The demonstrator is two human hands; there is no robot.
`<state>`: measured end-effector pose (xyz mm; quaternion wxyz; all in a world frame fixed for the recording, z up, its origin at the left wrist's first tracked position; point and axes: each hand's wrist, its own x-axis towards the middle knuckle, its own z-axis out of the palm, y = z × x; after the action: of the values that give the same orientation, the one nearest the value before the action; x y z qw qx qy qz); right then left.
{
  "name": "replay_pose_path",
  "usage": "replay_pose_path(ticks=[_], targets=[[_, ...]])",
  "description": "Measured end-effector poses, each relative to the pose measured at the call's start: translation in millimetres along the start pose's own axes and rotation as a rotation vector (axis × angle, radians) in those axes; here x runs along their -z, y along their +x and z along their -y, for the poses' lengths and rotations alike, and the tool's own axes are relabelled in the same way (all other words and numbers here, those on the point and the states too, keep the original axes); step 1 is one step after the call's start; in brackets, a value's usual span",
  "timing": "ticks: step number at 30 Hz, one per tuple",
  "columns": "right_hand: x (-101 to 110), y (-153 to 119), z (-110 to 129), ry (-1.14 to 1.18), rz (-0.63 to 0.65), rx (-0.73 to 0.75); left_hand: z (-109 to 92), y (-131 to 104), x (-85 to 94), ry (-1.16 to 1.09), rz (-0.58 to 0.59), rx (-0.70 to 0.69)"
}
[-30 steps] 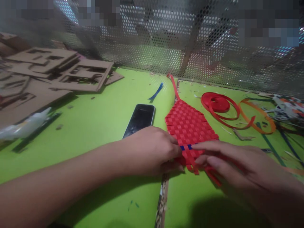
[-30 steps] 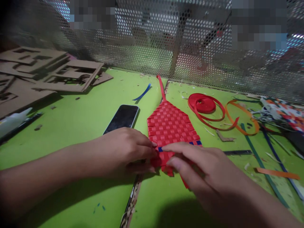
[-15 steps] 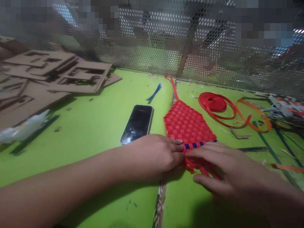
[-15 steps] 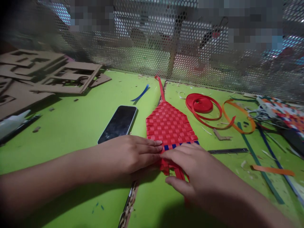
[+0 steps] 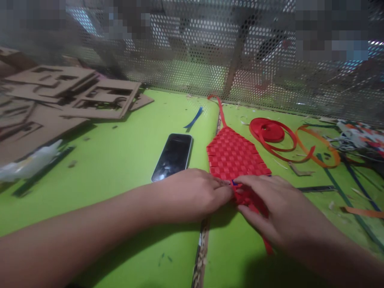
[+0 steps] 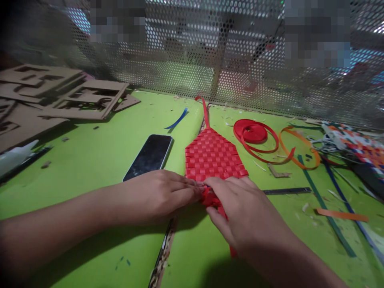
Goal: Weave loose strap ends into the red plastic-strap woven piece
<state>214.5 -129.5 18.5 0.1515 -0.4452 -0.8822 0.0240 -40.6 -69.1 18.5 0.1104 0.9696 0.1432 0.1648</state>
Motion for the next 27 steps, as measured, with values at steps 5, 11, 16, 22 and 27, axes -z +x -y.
replay_pose_path(ticks=[5, 11, 16, 22, 27], targets=[[0, 3, 4, -0.041, -0.046, 0.029, -2, 0, 3.6, -0.088, 0.050, 0.016], [20, 6, 9, 0.165, -0.130, -0.182, -6, 4, 7.4, -0.350, -0.133, 0.097], [35, 5, 20, 0.443, -0.102, -0.501, -5, 5, 4.7, -0.406, -0.196, 0.130], [39, 4, 27, 0.557, -0.157, -0.594, -8, 6, 8.3, -0.458, -0.233, 0.194], [46, 4, 32, 0.725, -0.230, -0.635, -11, 10, 13.4, -0.583, -0.239, 0.305]])
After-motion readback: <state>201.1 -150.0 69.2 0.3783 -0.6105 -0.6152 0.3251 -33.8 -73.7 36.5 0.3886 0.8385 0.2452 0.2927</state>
